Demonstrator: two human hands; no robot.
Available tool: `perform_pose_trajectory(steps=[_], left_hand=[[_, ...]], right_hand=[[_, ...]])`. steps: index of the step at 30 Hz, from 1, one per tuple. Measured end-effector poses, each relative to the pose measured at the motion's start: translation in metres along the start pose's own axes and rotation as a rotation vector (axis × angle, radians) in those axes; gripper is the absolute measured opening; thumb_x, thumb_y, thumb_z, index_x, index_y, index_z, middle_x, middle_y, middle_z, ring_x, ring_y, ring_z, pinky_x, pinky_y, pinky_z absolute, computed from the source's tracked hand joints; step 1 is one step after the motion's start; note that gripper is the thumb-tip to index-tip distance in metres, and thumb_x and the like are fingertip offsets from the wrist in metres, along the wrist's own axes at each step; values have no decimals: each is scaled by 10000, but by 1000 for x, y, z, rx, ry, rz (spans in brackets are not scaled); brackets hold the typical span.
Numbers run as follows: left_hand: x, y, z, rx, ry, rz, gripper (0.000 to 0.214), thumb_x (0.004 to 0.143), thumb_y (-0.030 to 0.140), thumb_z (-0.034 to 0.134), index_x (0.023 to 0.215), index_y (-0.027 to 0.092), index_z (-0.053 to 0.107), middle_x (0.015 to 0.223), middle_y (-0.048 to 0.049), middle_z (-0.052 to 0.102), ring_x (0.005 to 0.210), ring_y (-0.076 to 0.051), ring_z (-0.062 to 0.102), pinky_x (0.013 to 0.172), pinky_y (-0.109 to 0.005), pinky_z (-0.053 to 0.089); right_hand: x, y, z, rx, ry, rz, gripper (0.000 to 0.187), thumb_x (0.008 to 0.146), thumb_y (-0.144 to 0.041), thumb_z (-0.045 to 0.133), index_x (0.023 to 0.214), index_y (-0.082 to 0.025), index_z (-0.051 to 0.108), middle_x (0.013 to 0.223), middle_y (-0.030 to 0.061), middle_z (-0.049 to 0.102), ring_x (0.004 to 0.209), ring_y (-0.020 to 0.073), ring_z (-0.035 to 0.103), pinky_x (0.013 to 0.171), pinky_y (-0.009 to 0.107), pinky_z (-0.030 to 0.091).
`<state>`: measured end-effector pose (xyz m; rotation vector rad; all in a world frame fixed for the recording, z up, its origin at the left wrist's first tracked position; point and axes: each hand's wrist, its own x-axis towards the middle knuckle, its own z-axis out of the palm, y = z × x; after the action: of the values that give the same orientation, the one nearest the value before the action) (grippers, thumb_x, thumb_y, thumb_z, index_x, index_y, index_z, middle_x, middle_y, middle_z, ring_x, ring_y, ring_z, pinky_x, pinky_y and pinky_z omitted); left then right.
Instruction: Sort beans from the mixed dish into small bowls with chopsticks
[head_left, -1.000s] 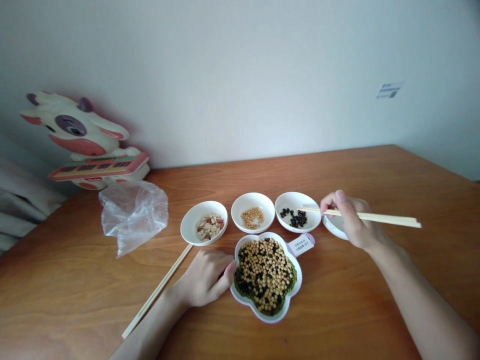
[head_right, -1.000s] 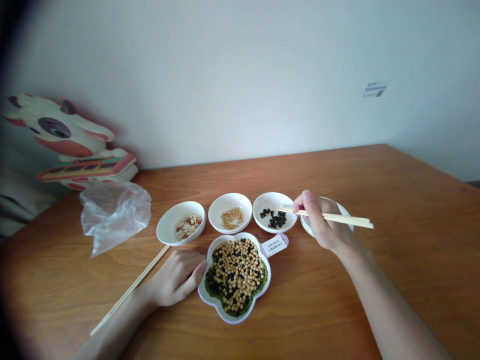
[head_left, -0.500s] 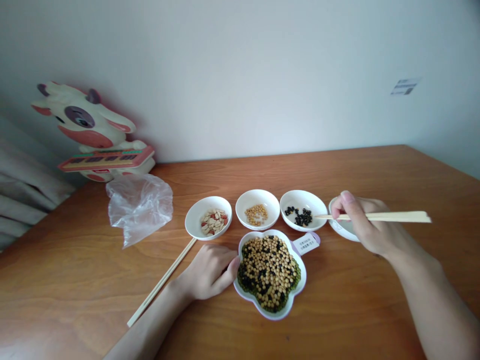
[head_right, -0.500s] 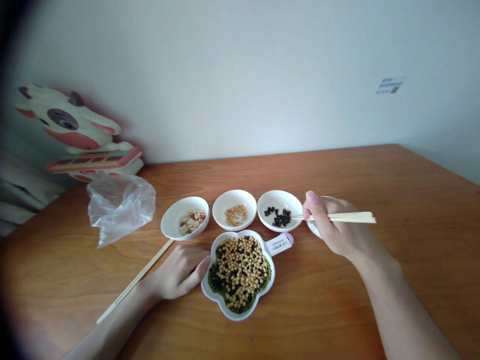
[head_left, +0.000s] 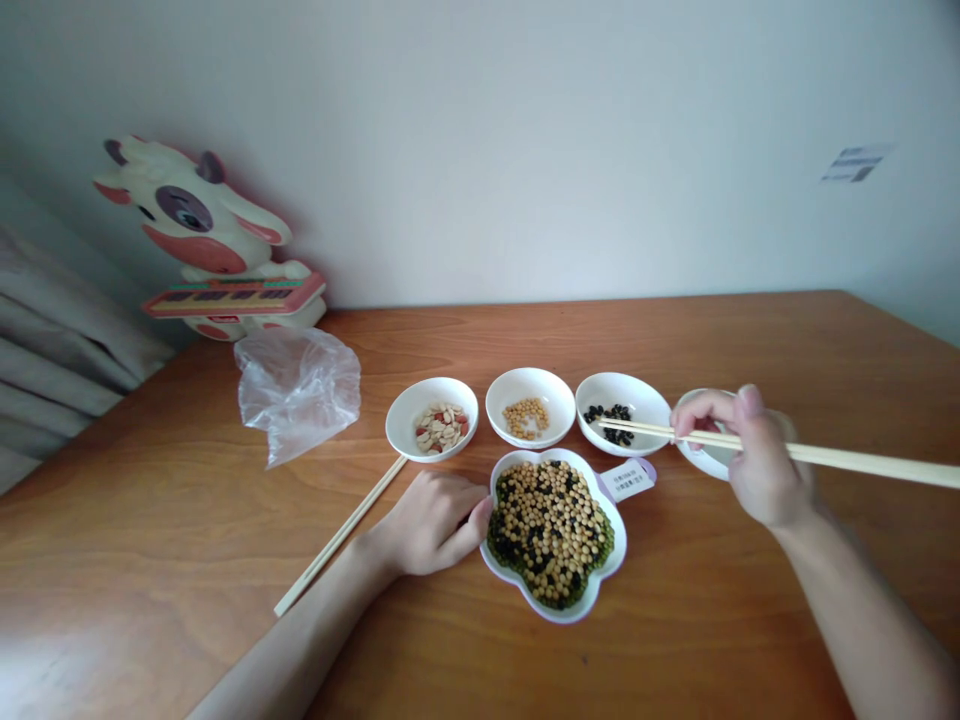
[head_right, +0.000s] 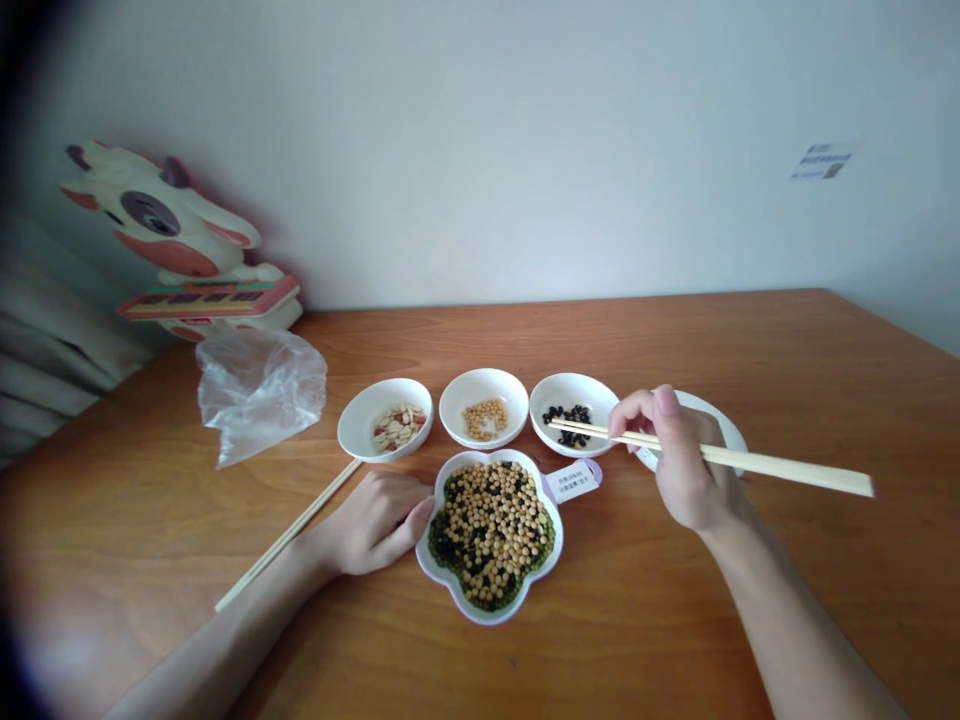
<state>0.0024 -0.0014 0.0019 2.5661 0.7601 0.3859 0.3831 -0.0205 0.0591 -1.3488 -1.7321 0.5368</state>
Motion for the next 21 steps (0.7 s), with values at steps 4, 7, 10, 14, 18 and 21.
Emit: perform_pose_trajectory(steps=[4,7,10,14,18,21], left_hand=[[0,0,0,1,-1,2,411,1097,325,302,761,193,498,727,-47,629,620,-161,537,639,-309,355],[0,0,-1,-4,-5,1,410,1096,326,307,762,194,506,730,-46,627,619,-160,536,634,-303,357],[0,0,-2,4,-13,-11,409,1097,330,306,763,192,496,736,-45,633,626,-159,538,639,-300,354],[0,0,-1,16,-19,-12,412,1101,331,303,760,190,486,740,-42,630,630,-155,533,645,-306,348],[-1,-2,0,6,-21,-3,408,1100,323,303,763,190,492,740,-38,624,629,-151,526,652,-303,358],[-1,-2,0,8,-21,-3,410,1100,317,303,759,188,490,747,-39,628,638,-151,530,660,-299,362]], right_hand=[[-10,-13,17,326,-28,-38,713,1082,-558,139,707,-265,670,699,83,585,721,274,572,692,405,437],[-16,-20,29,372,-183,5,707,1079,-568,125,722,-261,653,716,83,600,733,278,586,722,421,460],[-22,-19,37,302,-323,23,653,1080,-583,171,791,-265,664,783,76,642,781,282,613,789,441,478],[-26,-20,43,285,-358,25,563,1092,-540,265,825,-277,685,811,70,665,807,273,639,784,432,506],[-26,-24,45,346,-303,65,515,1098,-494,334,893,-279,755,857,71,708,772,249,653,685,396,518],[-24,-25,44,419,-290,125,529,1100,-489,339,906,-266,779,843,75,728,720,237,640,651,385,518]])
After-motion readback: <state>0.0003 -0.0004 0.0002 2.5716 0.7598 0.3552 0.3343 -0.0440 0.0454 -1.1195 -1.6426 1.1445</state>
